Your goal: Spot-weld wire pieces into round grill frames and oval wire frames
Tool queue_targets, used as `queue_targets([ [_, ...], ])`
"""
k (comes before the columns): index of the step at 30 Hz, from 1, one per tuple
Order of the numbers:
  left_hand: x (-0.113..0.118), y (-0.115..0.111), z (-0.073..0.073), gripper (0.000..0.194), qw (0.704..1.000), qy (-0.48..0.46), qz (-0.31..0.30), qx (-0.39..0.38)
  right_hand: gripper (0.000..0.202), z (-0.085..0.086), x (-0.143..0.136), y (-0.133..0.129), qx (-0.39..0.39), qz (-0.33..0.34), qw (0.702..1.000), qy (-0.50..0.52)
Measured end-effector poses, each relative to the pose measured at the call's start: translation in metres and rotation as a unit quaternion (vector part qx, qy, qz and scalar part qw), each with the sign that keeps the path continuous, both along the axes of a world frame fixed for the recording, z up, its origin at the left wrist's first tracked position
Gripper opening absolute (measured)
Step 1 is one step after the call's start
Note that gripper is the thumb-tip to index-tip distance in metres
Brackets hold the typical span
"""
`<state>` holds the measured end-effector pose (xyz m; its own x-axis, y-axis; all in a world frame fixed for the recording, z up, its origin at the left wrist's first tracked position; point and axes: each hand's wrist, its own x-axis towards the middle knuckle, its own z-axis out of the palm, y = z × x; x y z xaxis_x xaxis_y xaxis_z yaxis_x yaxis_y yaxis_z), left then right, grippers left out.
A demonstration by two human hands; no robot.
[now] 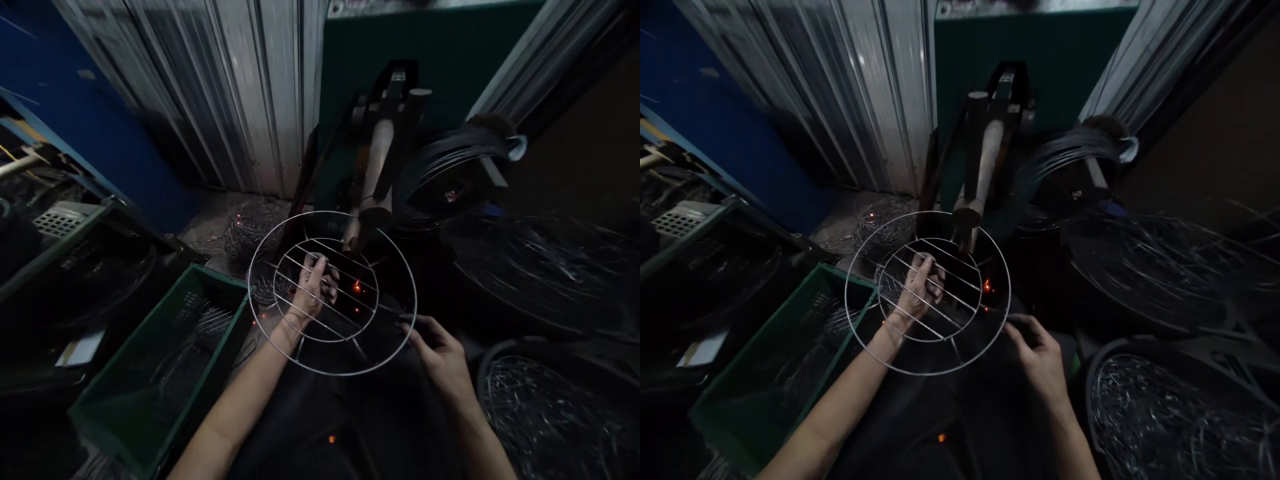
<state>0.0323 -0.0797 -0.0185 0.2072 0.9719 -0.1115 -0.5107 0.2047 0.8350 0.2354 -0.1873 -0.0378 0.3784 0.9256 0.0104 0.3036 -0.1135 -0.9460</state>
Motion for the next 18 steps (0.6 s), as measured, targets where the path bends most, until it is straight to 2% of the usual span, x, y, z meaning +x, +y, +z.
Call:
queue_targets([
  [2, 0.004, -0.006, -0.003, 0.037, 0.998, -0.012, 0.054, 0.006, 0.029, 0.002, -0.005, 0.004, 0.022, -0.002, 1.000, 0.000],
  [6, 0.007, -0.007, -0.006, 0.036, 0.993, -0.015, 0.111, 0.032, 0.029, 0.007, -0.010, 0.035, 0.062, 0.001, 0.998, 0.013],
  [10, 0.008, -0.004, -0.006, 0.036, 0.989, -0.012, 0.136, 0.052, 0.031, 0.012, -0.019, 0.059, 0.109, 0.001, 0.993, 0.039],
  [13, 0.008, -0.003, -0.005, 0.034, 0.987, 0.005, 0.150, 0.052, 0.025, 0.018, -0.027, 0.071, 0.142, -0.004, 0.989, 0.051],
  [18, 0.006, 0.001, -0.004, 0.032, 0.983, 0.008, 0.176, 0.060, 0.019, 0.022, -0.032, 0.087, 0.158, 0.007, 0.987, 0.037],
])
